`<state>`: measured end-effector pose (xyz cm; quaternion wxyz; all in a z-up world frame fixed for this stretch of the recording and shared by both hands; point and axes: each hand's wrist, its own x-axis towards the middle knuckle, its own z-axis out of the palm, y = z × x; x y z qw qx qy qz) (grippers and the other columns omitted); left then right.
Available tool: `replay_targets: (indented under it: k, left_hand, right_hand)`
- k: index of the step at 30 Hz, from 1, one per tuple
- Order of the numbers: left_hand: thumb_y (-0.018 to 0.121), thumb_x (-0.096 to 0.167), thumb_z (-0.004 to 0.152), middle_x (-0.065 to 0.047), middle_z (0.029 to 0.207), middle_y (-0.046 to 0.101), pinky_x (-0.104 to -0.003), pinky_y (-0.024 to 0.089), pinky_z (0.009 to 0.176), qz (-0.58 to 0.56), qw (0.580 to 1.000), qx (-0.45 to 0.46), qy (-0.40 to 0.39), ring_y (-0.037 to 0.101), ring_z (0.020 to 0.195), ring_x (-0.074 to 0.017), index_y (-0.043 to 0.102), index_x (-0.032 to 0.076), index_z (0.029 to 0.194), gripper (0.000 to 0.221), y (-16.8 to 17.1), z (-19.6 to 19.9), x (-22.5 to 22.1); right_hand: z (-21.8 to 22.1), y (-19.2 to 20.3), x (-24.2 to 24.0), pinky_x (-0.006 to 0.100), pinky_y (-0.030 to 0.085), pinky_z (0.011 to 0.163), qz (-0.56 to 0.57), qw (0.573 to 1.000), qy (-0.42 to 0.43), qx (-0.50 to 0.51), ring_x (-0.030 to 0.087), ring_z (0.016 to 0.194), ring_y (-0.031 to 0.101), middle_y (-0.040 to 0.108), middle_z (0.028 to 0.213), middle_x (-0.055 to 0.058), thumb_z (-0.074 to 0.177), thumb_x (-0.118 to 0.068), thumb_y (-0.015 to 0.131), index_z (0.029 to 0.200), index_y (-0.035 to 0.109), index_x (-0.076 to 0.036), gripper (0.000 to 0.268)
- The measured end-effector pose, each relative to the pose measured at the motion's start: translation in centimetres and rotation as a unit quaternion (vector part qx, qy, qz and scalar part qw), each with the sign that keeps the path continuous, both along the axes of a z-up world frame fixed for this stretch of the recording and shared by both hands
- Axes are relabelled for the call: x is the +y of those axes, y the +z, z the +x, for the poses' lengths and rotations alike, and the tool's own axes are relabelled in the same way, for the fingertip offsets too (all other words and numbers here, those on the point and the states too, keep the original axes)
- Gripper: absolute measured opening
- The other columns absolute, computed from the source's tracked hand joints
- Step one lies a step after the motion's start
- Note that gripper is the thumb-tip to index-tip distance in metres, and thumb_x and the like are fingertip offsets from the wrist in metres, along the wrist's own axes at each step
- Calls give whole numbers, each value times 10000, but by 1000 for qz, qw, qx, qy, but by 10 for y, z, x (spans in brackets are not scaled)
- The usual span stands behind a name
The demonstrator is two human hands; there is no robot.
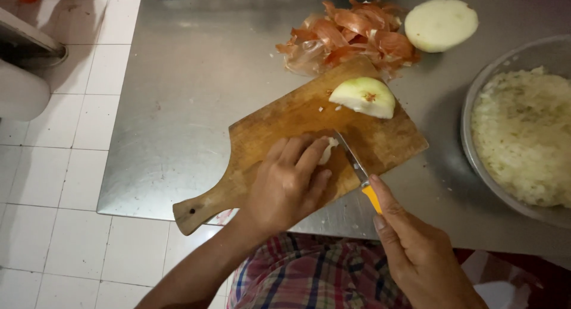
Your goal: Dicing onions on a wooden cutting board and transferring them to a bowl
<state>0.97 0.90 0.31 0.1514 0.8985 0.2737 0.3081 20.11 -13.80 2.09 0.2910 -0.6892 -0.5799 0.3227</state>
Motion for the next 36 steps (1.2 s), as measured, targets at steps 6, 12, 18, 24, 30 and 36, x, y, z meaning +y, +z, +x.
replay_targets:
  k: [6, 12, 18, 24, 30, 36]
  left_hand:
    - [653, 18, 986, -224, 1122, 666, -451, 511, 785, 104, 992, -47, 55, 645, 949, -373, 675, -51, 1117, 150, -10, 6, -8]
    - [626, 38, 1014, -189, 1119, 660, -445, 497, 791, 86, 993, -48, 68, 609, 881, -341, 674, -34, 1085, 112, -10, 13, -7]
    - [755, 58, 945, -153, 1013, 671, -409, 489, 730, 121, 986, -76, 86, 635, 859, -312, 685, -13, 966, 102, -5, 24, -3]
    - [717, 75, 956, -183, 1029, 660, -434, 526, 808, 77, 991, -91, 60, 639, 928, -362, 684, -55, 990, 138, -9, 22, -2]
    - [724, 46, 933, -156, 937, 638, -411, 495, 740, 68, 991, -103, 56, 595, 818, -330, 662, -22, 886, 104, -5, 23, 1]
    - [662, -14, 904, -137, 883, 585, -413, 456, 711, 63, 991, -108, 48, 563, 794, -313, 562, 6, 774, 165, -4, 27, 3]
  right_hand:
    - [7, -11, -1, 331, 519, 850, 4, 995, 22, -98, 208, 1044, 754, 758, 1246, 48, 952, -185, 544, 1581, 444, -210, 637]
    - [9, -14, -1, 416, 550, 751, -9, 985, 35, -169, 270, 874, 764, 797, 1061, 26, 931, -199, 556, 1605, 399, -274, 696]
    - [6, -13, 4, 408, 587, 770, -49, 981, 54, -179, 230, 917, 788, 808, 1055, 4, 911, -174, 556, 1631, 331, -311, 766]
    - [2, -17, 26, 518, 564, 604, -84, 966, 95, -227, 385, 710, 739, 766, 979, 87, 947, -238, 544, 1658, 261, -295, 767]
    - [5, -6, 28, 415, 537, 667, -69, 984, 72, -147, 292, 750, 730, 770, 918, 70, 969, -213, 504, 1639, 339, -272, 693]
    - [-2, -13, 3, 536, 578, 638, -87, 958, 61, -266, 341, 738, 755, 764, 969, -12, 906, -252, 541, 1641, 282, -389, 791]
